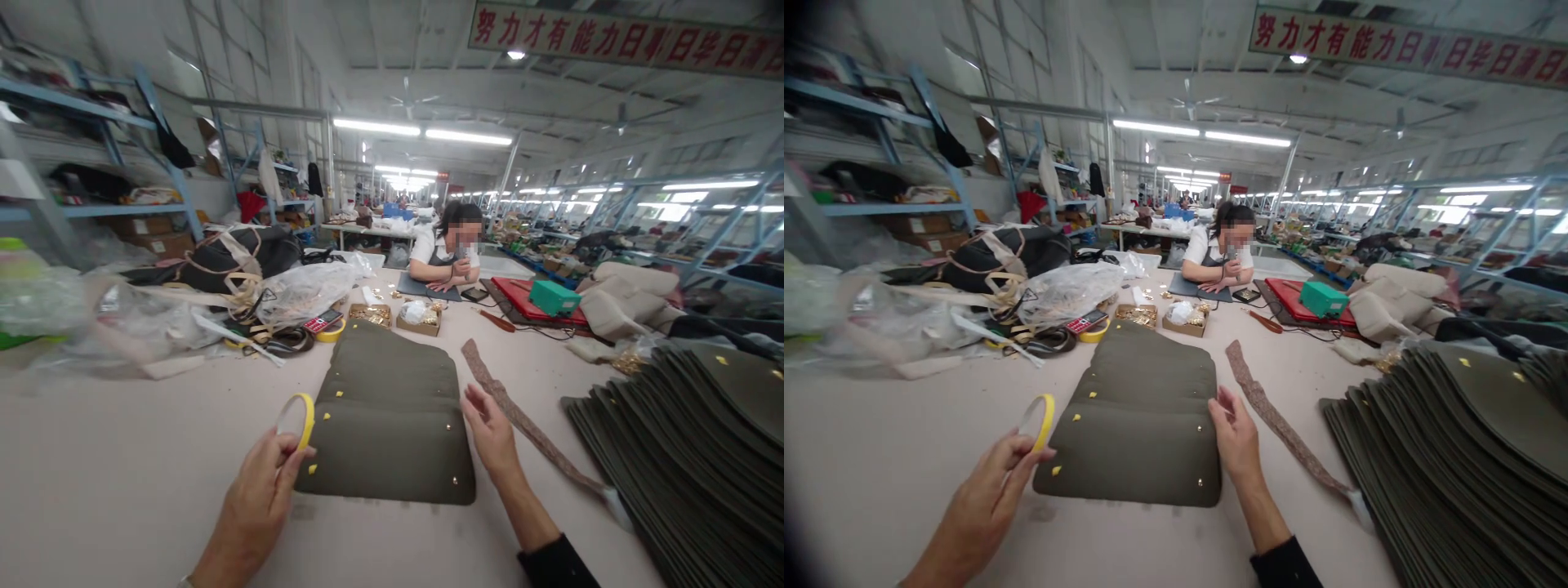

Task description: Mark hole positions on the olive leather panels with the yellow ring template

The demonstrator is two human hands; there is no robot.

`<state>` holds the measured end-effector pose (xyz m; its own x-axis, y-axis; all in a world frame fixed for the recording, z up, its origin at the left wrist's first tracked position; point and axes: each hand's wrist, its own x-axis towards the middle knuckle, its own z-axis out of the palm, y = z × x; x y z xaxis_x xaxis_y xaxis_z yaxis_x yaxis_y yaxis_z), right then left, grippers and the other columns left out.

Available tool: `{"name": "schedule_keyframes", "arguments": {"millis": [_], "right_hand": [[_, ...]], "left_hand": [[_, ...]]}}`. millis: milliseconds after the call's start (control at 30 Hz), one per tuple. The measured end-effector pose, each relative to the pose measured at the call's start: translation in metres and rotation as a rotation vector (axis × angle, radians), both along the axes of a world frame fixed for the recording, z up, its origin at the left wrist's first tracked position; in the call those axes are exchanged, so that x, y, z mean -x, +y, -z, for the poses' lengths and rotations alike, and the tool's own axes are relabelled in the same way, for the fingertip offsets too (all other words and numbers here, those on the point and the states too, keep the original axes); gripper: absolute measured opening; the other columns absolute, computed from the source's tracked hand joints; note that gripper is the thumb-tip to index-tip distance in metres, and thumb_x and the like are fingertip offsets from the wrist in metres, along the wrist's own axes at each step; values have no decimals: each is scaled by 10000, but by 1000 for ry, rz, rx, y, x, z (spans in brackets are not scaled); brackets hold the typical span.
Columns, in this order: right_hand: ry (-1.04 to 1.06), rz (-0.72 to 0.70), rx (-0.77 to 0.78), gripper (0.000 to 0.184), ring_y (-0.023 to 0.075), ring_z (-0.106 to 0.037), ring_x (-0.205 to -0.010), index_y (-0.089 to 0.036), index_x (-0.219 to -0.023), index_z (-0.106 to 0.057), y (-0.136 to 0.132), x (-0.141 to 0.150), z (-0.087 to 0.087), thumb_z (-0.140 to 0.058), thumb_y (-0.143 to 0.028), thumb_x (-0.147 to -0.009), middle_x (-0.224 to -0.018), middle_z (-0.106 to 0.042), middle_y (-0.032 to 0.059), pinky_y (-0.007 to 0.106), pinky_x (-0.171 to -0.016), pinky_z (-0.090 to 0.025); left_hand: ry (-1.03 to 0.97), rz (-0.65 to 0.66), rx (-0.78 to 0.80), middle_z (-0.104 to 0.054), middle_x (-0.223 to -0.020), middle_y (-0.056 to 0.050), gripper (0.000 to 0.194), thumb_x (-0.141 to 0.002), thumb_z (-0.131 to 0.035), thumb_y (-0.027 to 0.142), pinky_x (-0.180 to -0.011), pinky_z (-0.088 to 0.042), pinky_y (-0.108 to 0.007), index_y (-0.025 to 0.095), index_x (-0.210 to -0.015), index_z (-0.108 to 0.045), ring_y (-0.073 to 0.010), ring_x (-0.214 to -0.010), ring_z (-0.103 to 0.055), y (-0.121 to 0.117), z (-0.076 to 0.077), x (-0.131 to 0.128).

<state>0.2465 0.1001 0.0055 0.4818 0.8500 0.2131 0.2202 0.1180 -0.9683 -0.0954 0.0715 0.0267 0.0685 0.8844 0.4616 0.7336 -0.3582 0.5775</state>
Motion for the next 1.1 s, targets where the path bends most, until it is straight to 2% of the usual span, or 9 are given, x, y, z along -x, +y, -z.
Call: {"name": "schedule_keyframes", "arguments": {"millis": [100, 167, 300, 433, 633, 733, 833, 967, 1100], "right_hand": [[91, -282, 94, 448, 224, -679, -762, -153, -1023, -695, -41, 31, -27, -660, -518, -766, -885, -725, 93, 349, -726, -539], [108, -488, 153, 348, 170, -643, -618, -160, -953, -715, -72, 59, -40, -675, -461, -783, -703, -686, 40, 276, -592, -505], [187, -625, 170, 271, 107, -533, -496, -158, -890, -729, -116, 103, -43, -708, -397, -765, -593, -612, -1, 214, -483, -420], [302, -632, 101, 213, 112, -538, -598, -157, -857, -727, -136, 120, -33, -703, -357, -787, -704, -654, 28, 227, -578, -441], [358, -598, 81, 191, 93, -483, -541, -155, -760, -625, -150, 121, -29, -673, -331, -817, -596, -575, -17, 214, -547, -406], [203, -596, 85, 165, 100, -500, -530, -159, -777, -610, -158, 113, -30, -618, -303, -856, -598, -592, -11, 217, -532, -400], [-81, -542, 73, 95, 116, -545, -578, -160, -789, -648, -164, 97, -32, -601, -219, -847, -656, -629, 7, 226, -569, -425], [-324, -394, -9, 82, 123, -569, -645, -169, -827, -649, -169, 72, -35, -586, -117, -819, -724, -630, 8, 228, -623, -450], [-460, -464, -161, 275, 153, -606, -820, -175, -1055, -614, -171, 59, -39, -549, -47, -821, -915, -662, 50, 264, -752, -494]], "left_hand": [[-150, 131, 151, -693, -890, -8, 317, -926, -372, 503, -798, -527, -257, 256, -907, -570, -175, -949, -644, -33, -16, -16], [-236, 189, 204, -685, -872, -2, 309, -927, -386, 489, -853, -503, -251, 257, -896, -588, -172, -974, -626, -54, -23, -28], [-425, 255, 296, -652, -779, 5, 323, -911, -411, 497, -829, -493, -253, 255, -801, -594, -173, -835, -614, -86, -29, -56], [-562, 330, 435, -626, -753, -7, 332, -891, -426, 533, -762, -498, -265, 245, -815, -572, -186, -760, -585, -106, -26, -75], [-609, 421, 612, -562, -715, 11, 376, -899, -427, 556, -667, -458, -236, 209, -791, -523, -154, -707, -551, -111, -18, -81], [-601, 451, 711, -549, -669, 26, 383, -888, -456, 561, -632, -447, -231, 202, -764, -505, -140, -662, -543, -108, -19, -84], [-488, 499, 775, -575, -637, 35, 345, -902, -464, 522, -619, -433, -225, 197, -817, -538, -129, -621, -553, -108, -21, -89], [-297, 537, 710, -629, -715, 28, 240, -928, -453, 421, -633, -426, -220, 215, -918, -574, -127, -658, -583, -109, -23, -93], [-111, 575, 535, -631, -772, 12, 212, -953, -393, 363, -653, -437, -245, 229, -949, -556, -147, -698, -588, -111, -22, -96]]}}
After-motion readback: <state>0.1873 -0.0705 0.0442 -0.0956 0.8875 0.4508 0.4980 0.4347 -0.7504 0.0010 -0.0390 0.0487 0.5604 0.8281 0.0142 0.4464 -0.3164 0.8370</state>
